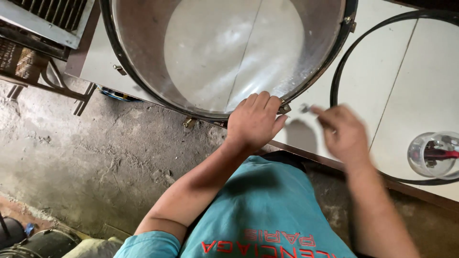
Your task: Adjusting the tension bolts on a drum rim using a small wrench
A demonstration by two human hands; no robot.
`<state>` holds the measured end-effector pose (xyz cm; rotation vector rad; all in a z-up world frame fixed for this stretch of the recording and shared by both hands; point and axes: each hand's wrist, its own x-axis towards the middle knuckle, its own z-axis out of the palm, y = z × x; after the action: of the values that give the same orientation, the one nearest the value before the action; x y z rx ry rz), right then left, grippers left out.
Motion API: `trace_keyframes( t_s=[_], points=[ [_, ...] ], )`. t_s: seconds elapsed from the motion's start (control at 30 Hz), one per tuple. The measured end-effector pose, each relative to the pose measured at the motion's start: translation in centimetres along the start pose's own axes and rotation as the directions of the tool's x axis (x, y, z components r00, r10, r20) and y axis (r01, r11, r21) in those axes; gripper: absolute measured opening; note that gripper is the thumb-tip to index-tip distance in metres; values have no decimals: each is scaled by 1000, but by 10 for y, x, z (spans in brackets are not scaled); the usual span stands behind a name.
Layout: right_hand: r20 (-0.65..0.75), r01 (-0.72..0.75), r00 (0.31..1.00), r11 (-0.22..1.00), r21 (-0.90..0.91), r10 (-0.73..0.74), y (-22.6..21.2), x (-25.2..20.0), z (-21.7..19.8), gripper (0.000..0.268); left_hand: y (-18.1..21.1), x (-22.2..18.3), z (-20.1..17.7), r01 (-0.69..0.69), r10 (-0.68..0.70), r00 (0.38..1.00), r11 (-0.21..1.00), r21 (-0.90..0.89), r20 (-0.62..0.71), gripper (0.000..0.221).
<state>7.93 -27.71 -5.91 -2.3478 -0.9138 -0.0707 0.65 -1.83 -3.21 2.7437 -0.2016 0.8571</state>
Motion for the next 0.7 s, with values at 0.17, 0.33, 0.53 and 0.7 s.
trace_keyframes(
  t_s=[0.17,0.33,0.53,0.7],
  points=[
    [-206,-51,977,999,-12,48,-60,-9,24,31,-1,-6,2,-6,6,1000,1000,-2,19,34],
    [-253,-14,967,995,-103,-13,-74,-9,32,34,-3,-5,1,3,-2,999,1000,-16,45,37],
    [-324,-4,946,997,-76,-21,-84,-7,45,38,-5,-2,1,-24,24,1000,1000,-20,-2,33],
    [-322,-13,947,1000,-14,8,-90,-6,44,34,0,-4,0,-27,28,999,999,17,-31,31]
  ],
)
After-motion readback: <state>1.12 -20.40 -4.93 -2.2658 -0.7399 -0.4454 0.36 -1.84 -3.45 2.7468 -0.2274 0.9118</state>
